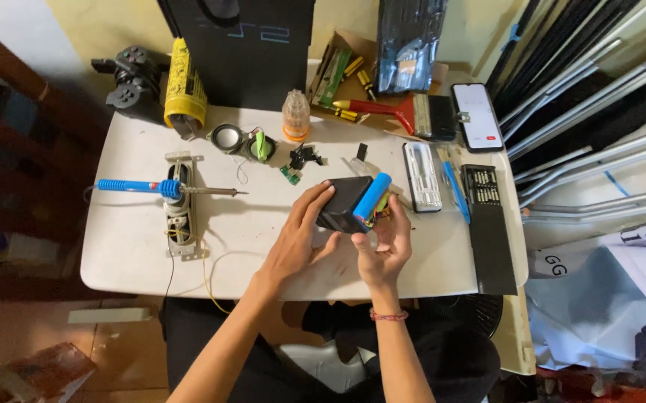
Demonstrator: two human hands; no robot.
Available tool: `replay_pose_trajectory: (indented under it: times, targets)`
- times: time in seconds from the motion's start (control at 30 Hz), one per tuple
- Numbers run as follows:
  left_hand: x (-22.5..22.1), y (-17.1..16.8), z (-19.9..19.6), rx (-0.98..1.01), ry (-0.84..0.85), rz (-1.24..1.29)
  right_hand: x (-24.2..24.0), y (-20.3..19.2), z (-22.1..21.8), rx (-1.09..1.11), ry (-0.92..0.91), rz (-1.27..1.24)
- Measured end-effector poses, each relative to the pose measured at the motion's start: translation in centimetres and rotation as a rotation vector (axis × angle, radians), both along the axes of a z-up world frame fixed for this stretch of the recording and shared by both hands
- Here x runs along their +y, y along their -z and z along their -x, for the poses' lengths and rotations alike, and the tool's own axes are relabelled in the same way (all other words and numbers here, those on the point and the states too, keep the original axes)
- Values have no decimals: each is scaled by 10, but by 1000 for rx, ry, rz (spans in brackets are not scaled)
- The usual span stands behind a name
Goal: The person is using a small yellow screwdriver to remove screws from the back of a digital clock and then prying the case open to reveal the internal components.
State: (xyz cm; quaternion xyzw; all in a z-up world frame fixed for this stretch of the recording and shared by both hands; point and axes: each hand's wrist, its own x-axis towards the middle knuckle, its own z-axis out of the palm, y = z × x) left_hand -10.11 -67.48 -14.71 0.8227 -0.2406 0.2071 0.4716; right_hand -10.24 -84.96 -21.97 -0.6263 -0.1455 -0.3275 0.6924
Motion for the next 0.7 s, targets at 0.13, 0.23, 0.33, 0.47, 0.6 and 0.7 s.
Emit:
replay_pose_trajectory:
  times: [0.13, 0.23, 0.33, 0.47, 0.6, 0.7]
  targets:
    - [1, 2, -1, 17, -2, 22, 11, -3, -6, -60, 27, 34]
    - [3, 3, 0, 56, 20, 49, 17, -12, -4, -50, 37, 58]
    - [5, 6, 2, 98, 50, 78, 25, -48, 4, -48, 33, 91]
    - [10, 9, 6, 369, 76, 68, 21, -42, 1, 230, -68, 103]
    - [11, 1, 10, 490, 67, 36, 11, -17, 0, 288, 34, 183]
    - [8, 1, 13, 543, 59, 152, 18, -43, 3, 294, 59, 215]
